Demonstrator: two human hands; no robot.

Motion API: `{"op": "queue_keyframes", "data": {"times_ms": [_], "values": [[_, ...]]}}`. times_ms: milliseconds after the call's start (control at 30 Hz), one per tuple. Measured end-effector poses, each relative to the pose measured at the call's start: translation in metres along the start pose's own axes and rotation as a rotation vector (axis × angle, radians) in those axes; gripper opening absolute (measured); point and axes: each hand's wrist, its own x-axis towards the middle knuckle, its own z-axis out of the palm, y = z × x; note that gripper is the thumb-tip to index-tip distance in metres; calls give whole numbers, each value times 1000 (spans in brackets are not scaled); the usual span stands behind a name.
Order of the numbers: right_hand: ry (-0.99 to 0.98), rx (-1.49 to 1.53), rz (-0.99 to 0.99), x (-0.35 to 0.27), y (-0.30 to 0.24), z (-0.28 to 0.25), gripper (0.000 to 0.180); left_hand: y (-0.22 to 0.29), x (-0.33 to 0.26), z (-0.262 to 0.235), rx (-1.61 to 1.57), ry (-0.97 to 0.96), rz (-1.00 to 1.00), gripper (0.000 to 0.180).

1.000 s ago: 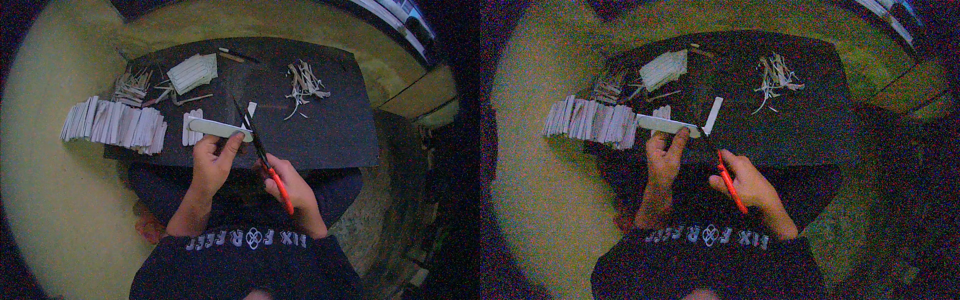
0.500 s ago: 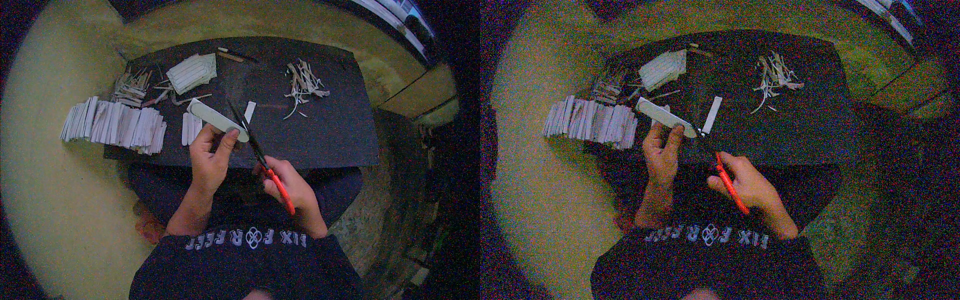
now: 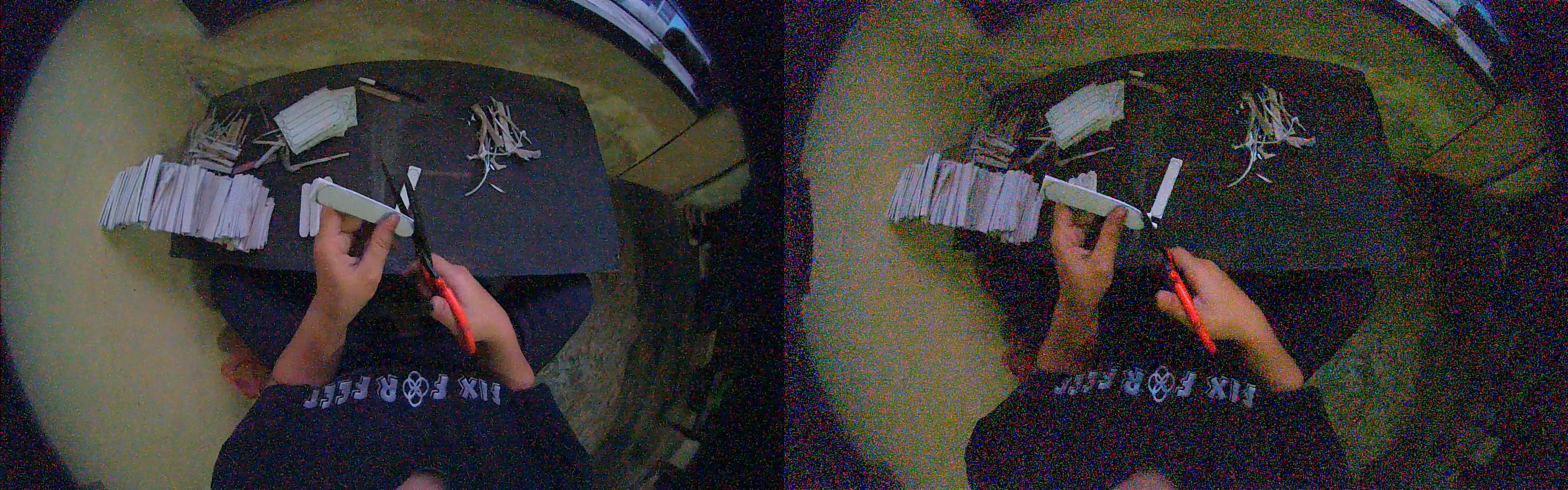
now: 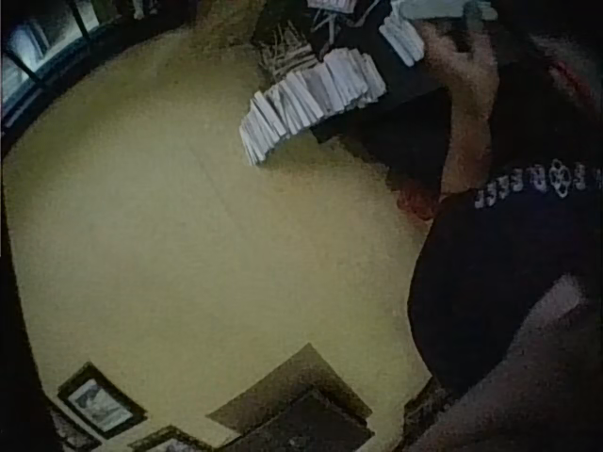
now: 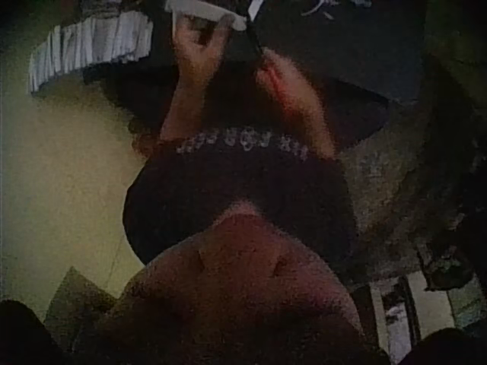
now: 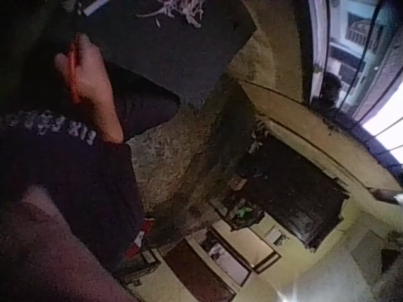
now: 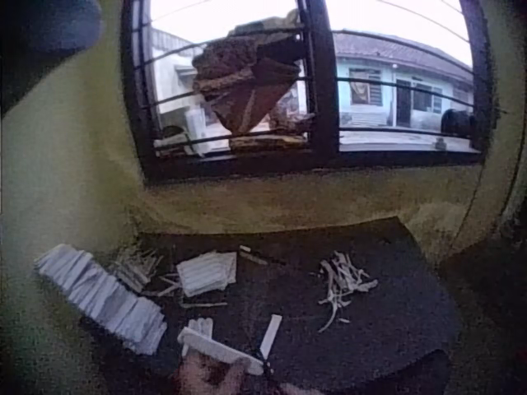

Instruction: The person uses red-handled scissors to trim the edges of white rectangular paper strips. They hold each strip in the left hand and cut along the sides, then place the trimmed pieces on the table.

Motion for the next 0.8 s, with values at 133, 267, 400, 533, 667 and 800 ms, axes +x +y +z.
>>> {"op": "queue_keyframes", "data": {"times_ms": [133, 267, 400, 533, 667, 800], "values": [[-2, -18, 38, 0, -4, 0, 44, 1, 2, -5, 50, -39, 7, 30], [5, 17, 55, 1, -8, 0, 43, 3, 3, -7, 78, -16, -2, 30], [-11, -7, 122, 0, -12, -1, 61, 0, 4, -4, -25, 47, -56, 33], [-46, -15, 158, 0, -10, -3, 67, -2, 3, -4, -88, 59, -76, 43], [-41, 12, 80, 1, -10, -2, 39, -7, 3, -6, -85, 45, -33, 52], [-32, 15, 77, 1, -14, -2, 35, -10, 3, -8, -86, 31, 11, 52]]}}
